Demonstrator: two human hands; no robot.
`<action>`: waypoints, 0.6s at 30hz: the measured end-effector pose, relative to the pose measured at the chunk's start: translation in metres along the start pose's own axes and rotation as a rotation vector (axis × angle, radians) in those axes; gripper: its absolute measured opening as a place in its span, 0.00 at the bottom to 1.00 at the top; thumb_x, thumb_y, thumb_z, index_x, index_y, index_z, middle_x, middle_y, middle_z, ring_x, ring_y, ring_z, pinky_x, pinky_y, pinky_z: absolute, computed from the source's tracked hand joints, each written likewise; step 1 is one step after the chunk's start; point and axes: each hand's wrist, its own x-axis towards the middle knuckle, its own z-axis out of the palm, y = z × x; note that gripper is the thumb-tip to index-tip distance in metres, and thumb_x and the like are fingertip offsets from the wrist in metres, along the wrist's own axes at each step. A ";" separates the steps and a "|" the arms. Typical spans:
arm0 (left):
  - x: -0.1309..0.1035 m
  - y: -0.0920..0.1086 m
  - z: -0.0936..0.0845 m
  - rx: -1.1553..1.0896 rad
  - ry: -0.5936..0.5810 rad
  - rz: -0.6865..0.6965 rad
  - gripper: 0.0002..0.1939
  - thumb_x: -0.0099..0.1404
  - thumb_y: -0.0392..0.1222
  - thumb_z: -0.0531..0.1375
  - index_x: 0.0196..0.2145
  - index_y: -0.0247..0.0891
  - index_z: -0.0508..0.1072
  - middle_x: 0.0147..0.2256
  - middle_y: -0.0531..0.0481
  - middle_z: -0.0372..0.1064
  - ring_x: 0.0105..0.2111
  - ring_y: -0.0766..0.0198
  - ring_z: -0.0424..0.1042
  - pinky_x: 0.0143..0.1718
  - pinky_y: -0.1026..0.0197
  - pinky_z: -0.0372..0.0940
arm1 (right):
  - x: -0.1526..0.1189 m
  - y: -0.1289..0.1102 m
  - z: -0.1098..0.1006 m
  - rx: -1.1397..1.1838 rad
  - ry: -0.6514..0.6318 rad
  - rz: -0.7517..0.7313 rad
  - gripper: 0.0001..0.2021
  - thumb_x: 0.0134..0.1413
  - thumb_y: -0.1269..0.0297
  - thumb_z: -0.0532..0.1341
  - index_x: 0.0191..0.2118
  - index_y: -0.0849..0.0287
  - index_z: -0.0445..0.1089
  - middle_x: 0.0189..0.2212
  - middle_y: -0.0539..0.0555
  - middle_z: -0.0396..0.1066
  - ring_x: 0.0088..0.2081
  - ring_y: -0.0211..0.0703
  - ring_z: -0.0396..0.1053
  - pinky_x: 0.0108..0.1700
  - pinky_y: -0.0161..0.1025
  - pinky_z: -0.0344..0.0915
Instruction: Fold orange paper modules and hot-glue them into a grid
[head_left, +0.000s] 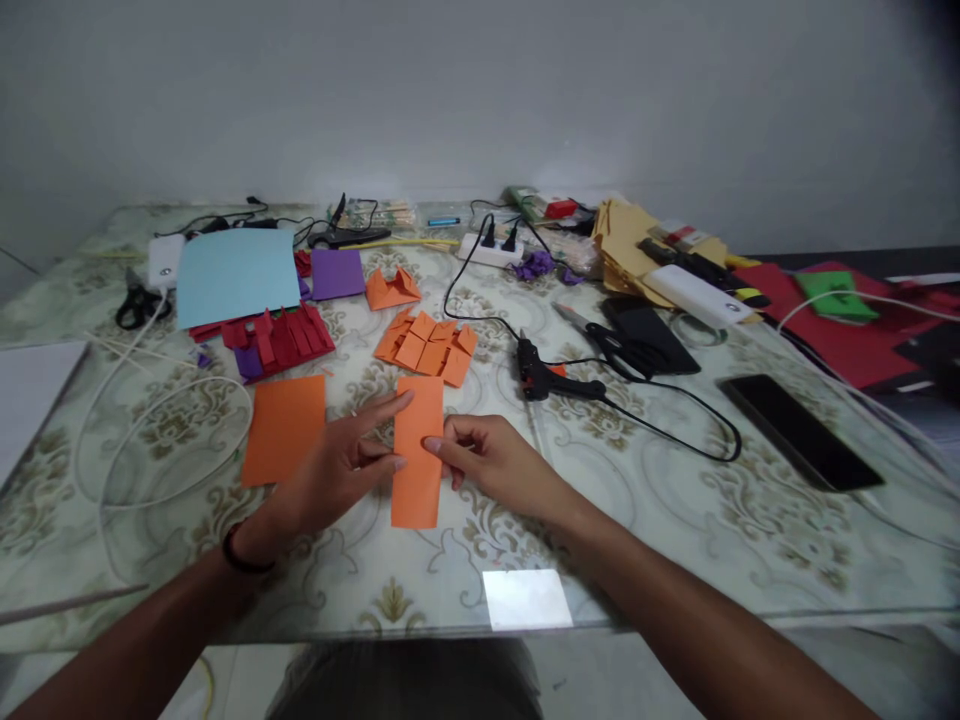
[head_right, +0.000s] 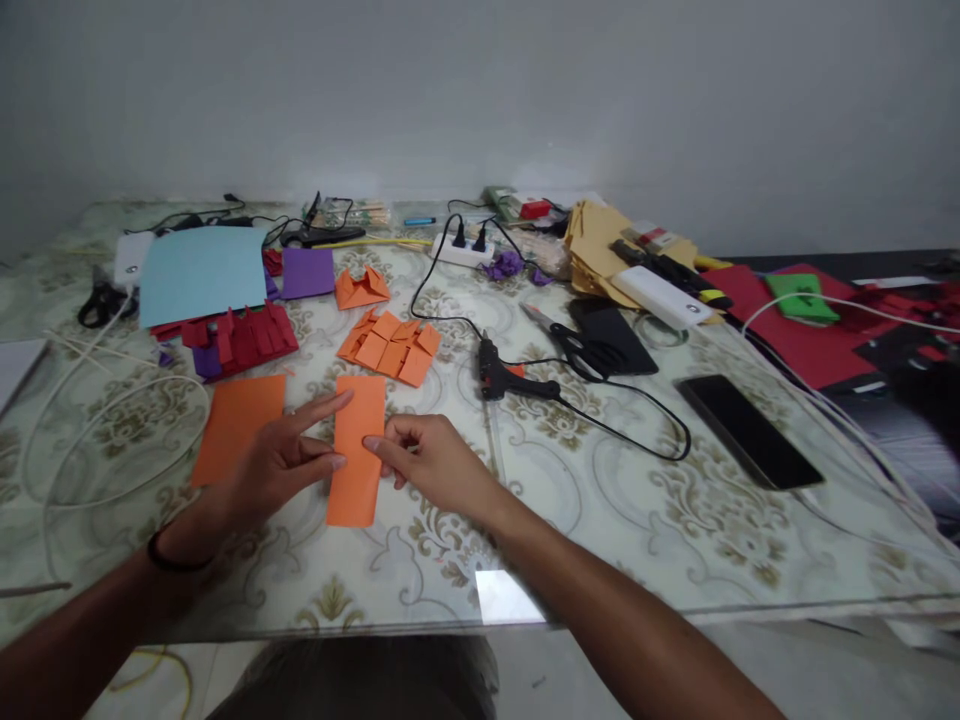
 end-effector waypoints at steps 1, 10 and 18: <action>0.000 0.000 0.000 -0.043 -0.035 -0.037 0.38 0.68 0.39 0.65 0.72 0.37 0.61 0.25 0.56 0.76 0.18 0.70 0.64 0.25 0.66 0.64 | 0.000 0.000 0.000 0.001 0.003 0.000 0.26 0.62 0.40 0.64 0.24 0.57 0.67 0.19 0.47 0.68 0.22 0.36 0.65 0.29 0.36 0.62; 0.002 0.006 -0.003 -0.146 -0.052 -0.062 0.40 0.68 0.41 0.66 0.74 0.42 0.58 0.28 0.54 0.78 0.19 0.72 0.61 0.22 0.68 0.58 | 0.000 0.001 -0.002 0.013 -0.082 0.004 0.25 0.63 0.41 0.64 0.25 0.57 0.66 0.21 0.47 0.68 0.23 0.35 0.65 0.28 0.35 0.60; 0.002 0.008 -0.004 -0.193 -0.054 -0.045 0.43 0.67 0.40 0.68 0.74 0.38 0.56 0.23 0.57 0.73 0.21 0.71 0.68 0.25 0.70 0.61 | 0.001 0.004 -0.002 -0.027 -0.058 0.012 0.24 0.64 0.45 0.65 0.25 0.58 0.65 0.21 0.47 0.68 0.23 0.35 0.65 0.29 0.35 0.60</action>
